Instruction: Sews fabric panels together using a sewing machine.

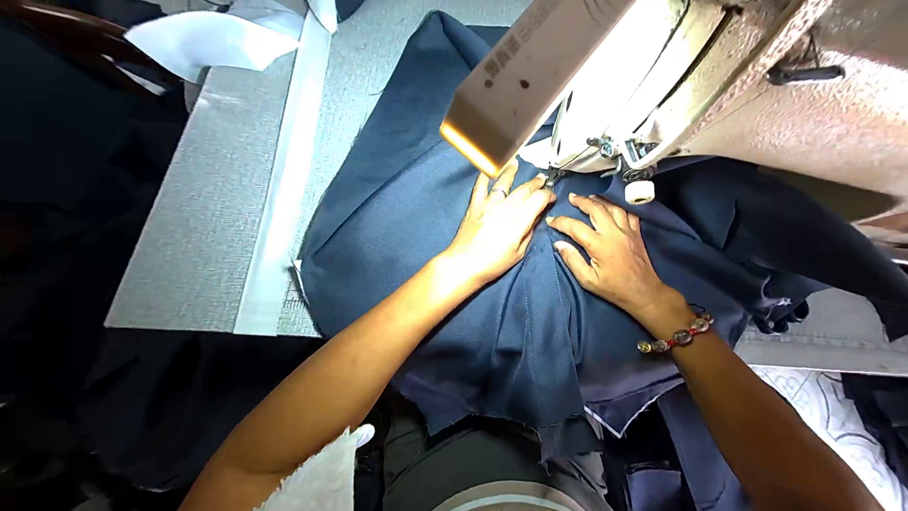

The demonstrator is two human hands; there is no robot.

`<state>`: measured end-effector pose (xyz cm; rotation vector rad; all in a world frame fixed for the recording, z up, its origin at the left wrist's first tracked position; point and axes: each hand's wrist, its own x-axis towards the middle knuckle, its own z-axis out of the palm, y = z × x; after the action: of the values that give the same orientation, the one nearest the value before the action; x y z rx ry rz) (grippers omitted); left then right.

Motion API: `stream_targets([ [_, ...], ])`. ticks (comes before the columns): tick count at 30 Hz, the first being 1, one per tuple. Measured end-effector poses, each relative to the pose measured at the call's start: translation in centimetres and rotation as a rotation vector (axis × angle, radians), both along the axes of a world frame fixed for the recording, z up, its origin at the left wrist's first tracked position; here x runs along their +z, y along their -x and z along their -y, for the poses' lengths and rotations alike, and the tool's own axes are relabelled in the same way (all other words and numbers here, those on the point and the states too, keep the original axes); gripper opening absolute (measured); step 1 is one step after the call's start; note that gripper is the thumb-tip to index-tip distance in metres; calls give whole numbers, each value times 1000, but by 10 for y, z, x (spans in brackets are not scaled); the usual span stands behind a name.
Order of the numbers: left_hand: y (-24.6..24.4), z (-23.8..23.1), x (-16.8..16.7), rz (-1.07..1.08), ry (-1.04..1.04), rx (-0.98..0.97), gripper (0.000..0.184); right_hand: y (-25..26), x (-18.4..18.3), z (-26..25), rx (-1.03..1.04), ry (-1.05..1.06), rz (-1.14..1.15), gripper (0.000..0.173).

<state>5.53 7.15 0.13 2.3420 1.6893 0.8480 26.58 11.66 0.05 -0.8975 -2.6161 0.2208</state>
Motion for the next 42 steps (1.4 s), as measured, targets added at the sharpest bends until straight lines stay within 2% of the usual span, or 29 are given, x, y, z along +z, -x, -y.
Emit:
stream_targets([
  [2, -8, 23, 12, -78, -26, 97, 31, -1, 6, 12, -16, 18, -69, 34],
  [4, -20, 51, 22, -109, 126, 207, 37, 3, 9, 35, -113, 39, -199, 29],
  [7, -27, 67, 9, -54, 238, 248, 50, 9, 1, 57, -242, 139, -249, 33],
  [10, -16, 61, -4, -65, 190, 176, 50, 6, -8, 53, -191, 122, -218, 36],
  [16, 1, 52, -3, -117, 166, 57, 49, -7, -10, 29, 23, 29, -128, 39],
  [19, 1, 53, -1, -116, 171, 54, 49, -9, -8, 24, 53, 47, -142, 39],
  [23, 3, 48, 17, -28, 118, 82, 38, 1, 22, 39, -138, 131, -303, 28],
  [25, 5, 36, 23, 26, 74, 89, 29, 12, 34, 50, -218, 264, -382, 28],
  [28, 7, 13, 9, 179, 12, 64, 24, 28, 32, 52, -312, 457, -423, 35],
  [31, 7, 6, -7, 303, -12, 53, 21, 38, 28, 51, -398, 491, -402, 41],
  [37, 9, 7, -12, 360, -38, -6, 28, 41, 28, 53, -442, 556, -473, 35],
  [42, 7, 8, -10, 247, 15, -43, 39, 39, 28, 54, -450, 610, -504, 29],
])
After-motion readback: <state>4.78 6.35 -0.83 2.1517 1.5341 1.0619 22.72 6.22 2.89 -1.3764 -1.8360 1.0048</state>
